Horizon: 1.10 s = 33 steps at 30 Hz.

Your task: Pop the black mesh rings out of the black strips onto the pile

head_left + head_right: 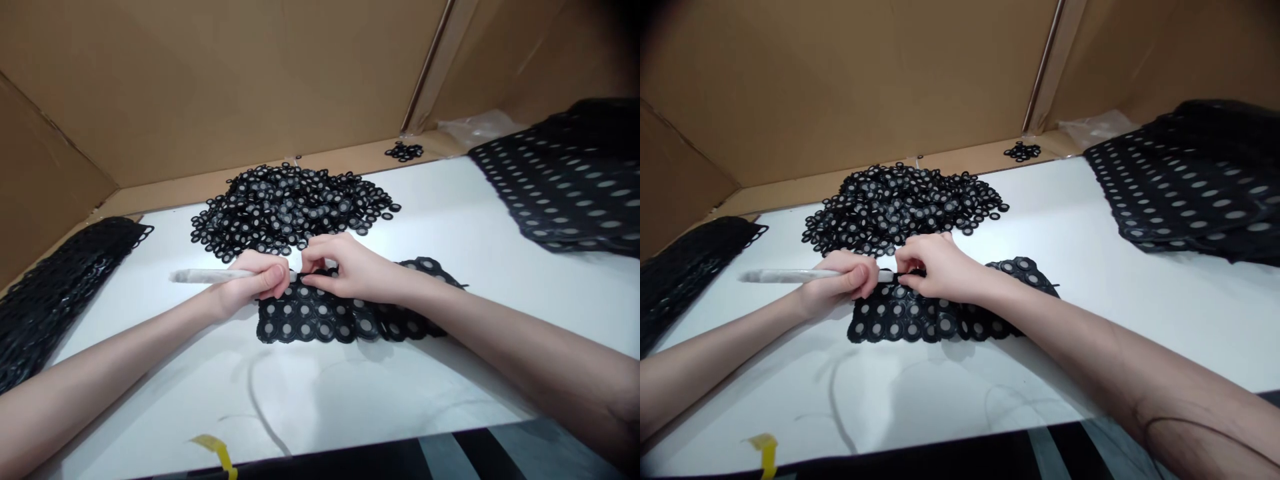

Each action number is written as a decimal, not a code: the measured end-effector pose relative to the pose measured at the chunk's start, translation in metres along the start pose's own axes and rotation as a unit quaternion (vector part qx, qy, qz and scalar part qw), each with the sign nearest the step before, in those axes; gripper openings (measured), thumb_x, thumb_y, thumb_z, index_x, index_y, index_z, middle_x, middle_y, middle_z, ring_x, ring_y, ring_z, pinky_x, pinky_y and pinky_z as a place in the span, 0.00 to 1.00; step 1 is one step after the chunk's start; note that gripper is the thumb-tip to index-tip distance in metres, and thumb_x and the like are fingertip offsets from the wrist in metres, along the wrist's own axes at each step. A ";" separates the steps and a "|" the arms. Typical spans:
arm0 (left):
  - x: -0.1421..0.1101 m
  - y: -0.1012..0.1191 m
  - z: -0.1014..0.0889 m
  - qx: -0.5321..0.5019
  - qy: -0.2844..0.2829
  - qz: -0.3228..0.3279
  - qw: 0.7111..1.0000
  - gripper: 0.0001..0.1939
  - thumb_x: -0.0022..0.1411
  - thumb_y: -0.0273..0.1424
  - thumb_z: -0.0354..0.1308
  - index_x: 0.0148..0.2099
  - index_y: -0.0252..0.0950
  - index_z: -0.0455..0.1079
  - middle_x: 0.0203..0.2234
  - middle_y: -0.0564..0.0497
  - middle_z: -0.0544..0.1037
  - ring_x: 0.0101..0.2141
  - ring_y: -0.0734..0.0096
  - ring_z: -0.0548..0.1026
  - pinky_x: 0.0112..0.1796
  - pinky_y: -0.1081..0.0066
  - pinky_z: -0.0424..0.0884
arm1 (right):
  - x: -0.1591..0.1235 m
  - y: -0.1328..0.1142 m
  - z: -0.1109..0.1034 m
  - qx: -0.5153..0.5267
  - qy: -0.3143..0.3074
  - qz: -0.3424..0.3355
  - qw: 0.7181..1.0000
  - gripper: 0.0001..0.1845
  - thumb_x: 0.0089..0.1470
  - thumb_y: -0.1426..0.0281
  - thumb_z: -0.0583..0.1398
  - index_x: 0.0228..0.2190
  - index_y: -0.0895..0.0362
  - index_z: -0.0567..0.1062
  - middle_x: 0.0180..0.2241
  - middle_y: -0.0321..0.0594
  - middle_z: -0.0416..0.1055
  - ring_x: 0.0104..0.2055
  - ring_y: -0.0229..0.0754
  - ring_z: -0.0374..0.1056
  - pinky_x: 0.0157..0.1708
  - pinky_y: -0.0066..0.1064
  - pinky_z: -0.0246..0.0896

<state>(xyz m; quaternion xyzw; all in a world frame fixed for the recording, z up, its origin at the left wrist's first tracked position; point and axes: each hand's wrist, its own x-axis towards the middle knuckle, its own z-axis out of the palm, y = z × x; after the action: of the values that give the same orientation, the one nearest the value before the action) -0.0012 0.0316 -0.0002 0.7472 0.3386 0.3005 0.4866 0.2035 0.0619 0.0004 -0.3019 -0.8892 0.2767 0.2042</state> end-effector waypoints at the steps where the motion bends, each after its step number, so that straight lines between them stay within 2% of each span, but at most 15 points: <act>1: 0.000 0.000 -0.001 0.002 -0.005 0.000 1.000 0.22 0.64 0.37 0.47 0.20 0.32 0.63 0.13 0.54 0.59 0.19 0.76 0.56 0.23 0.70 0.49 | 0.000 0.000 0.000 0.001 0.000 -0.001 1.000 0.05 0.48 0.76 0.60 0.23 0.59 0.69 0.27 0.35 0.65 0.31 0.36 0.60 0.32 0.27 0.46; 10: 0.001 -0.002 -0.003 0.011 -0.043 -0.008 0.999 0.25 0.64 0.43 0.48 0.20 0.32 0.63 0.13 0.55 0.59 0.18 0.77 0.55 0.22 0.71 0.49 | 0.001 -0.001 0.001 -0.013 0.009 -0.004 1.000 0.05 0.47 0.76 0.61 0.22 0.59 0.70 0.26 0.35 0.66 0.30 0.35 0.60 0.31 0.27 0.46; 13: 0.001 -0.002 -0.005 0.008 -0.068 -0.015 0.998 0.25 0.64 0.43 0.48 0.20 0.32 0.62 0.12 0.55 0.58 0.17 0.78 0.55 0.21 0.71 0.49 | 0.001 -0.003 0.001 -0.020 0.008 -0.007 1.000 0.04 0.46 0.77 0.61 0.22 0.59 0.71 0.26 0.35 0.67 0.31 0.36 0.61 0.32 0.27 0.47; 19: 0.002 -0.001 -0.005 0.018 -0.079 -0.016 0.997 0.24 0.65 0.42 0.48 0.21 0.32 0.63 0.13 0.55 0.59 0.18 0.78 0.56 0.22 0.71 0.50 | 0.000 -0.004 0.001 -0.033 0.011 0.011 0.999 0.04 0.47 0.75 0.61 0.23 0.59 0.72 0.26 0.35 0.69 0.32 0.37 0.63 0.33 0.28 0.48; 22: 0.002 -0.001 -0.003 0.003 -0.061 -0.022 0.998 0.24 0.64 0.42 0.48 0.21 0.32 0.63 0.13 0.55 0.60 0.18 0.78 0.57 0.22 0.71 0.50 | -0.001 -0.003 -0.001 -0.053 -0.006 0.019 0.998 0.04 0.49 0.70 0.62 0.27 0.58 0.73 0.29 0.36 0.71 0.35 0.40 0.64 0.38 0.31 0.48; 26: 0.001 -0.005 -0.002 -0.025 -0.017 -0.024 0.999 0.24 0.63 0.43 0.50 0.21 0.32 0.64 0.13 0.54 0.62 0.18 0.77 0.57 0.21 0.71 0.48 | -0.002 -0.002 -0.003 -0.067 -0.037 0.043 0.996 0.15 0.46 0.60 0.65 0.33 0.57 0.74 0.32 0.38 0.72 0.40 0.45 0.64 0.43 0.37 0.46; 29: 0.001 -0.009 -0.002 -0.080 0.009 -0.019 0.997 0.24 0.62 0.44 0.52 0.20 0.31 0.65 0.12 0.53 0.63 0.16 0.77 0.56 0.19 0.71 0.46 | -0.002 -0.003 -0.003 -0.067 -0.051 0.064 0.994 0.17 0.46 0.59 0.66 0.34 0.57 0.73 0.33 0.39 0.72 0.41 0.46 0.63 0.44 0.39 0.45; 33: -0.003 -0.008 -0.003 -0.189 0.050 -0.025 0.980 0.24 0.60 0.43 0.55 0.18 0.32 0.62 0.08 0.55 0.58 0.13 0.78 0.53 0.18 0.72 0.43 | -0.002 -0.003 -0.002 -0.064 -0.061 0.064 0.994 0.15 0.47 0.60 0.66 0.32 0.56 0.72 0.33 0.38 0.72 0.42 0.47 0.62 0.45 0.39 0.44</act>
<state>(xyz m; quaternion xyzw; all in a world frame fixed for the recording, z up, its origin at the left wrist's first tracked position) -0.0072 0.0330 -0.0068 0.6173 0.3181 0.3839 0.6086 0.2043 0.0594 0.0037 -0.3531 -0.8946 0.2500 0.1115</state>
